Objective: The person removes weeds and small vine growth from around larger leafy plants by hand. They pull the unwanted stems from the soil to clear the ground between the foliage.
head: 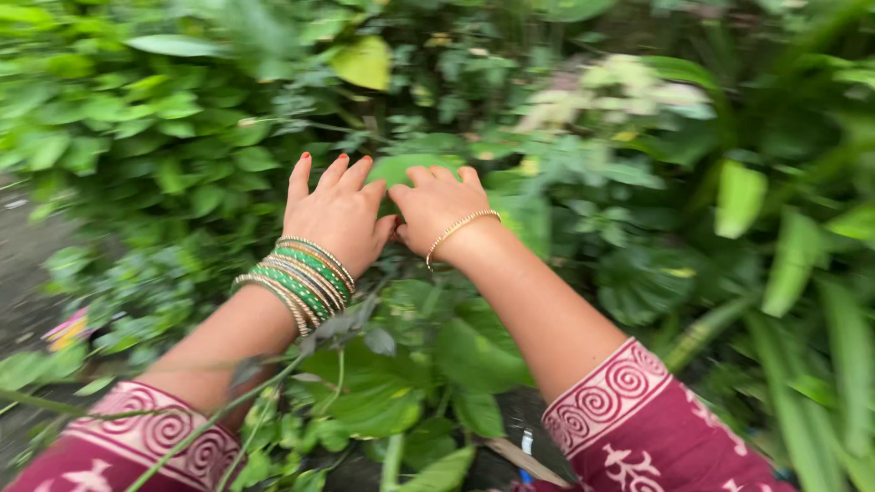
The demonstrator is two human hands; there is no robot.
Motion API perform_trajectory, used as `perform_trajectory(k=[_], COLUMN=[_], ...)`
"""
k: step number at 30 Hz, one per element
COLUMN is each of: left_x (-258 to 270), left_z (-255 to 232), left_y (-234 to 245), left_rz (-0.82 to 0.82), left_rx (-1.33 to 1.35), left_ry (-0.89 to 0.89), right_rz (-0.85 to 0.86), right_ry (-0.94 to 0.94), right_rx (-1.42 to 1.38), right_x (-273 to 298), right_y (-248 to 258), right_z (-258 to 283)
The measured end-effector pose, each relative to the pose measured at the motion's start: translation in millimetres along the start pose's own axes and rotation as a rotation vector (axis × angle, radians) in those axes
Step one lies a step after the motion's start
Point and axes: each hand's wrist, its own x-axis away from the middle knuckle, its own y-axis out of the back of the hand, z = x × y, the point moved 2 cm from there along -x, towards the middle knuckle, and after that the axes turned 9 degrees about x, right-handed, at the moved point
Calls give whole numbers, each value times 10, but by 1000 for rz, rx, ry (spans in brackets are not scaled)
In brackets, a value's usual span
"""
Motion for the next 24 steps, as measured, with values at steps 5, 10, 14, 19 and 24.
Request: perform_trajectory(k=[5, 10, 14, 19, 24], left_x=[-376, -677, -816, -891, -943], left_z=[-508, -802, -859, -713, -422], left_y=[82, 322, 359, 129, 61], left_rz=[318, 525, 568, 551, 493], left_rx=[-115, -267, -230, -67, 28], left_ry=[-269, -455, -372, -289, -229], right_rz=[-159, -151, -239, -446, -526], right_ry=[-92, -109, 15, 13, -14], right_rx=[-118, -390, -531, -609, -636], right_x=[401, 703, 748, 686, 632], right_y=[-323, -623, -755, -651, -473], right_z=[-556, -714, -676, -625, -320])
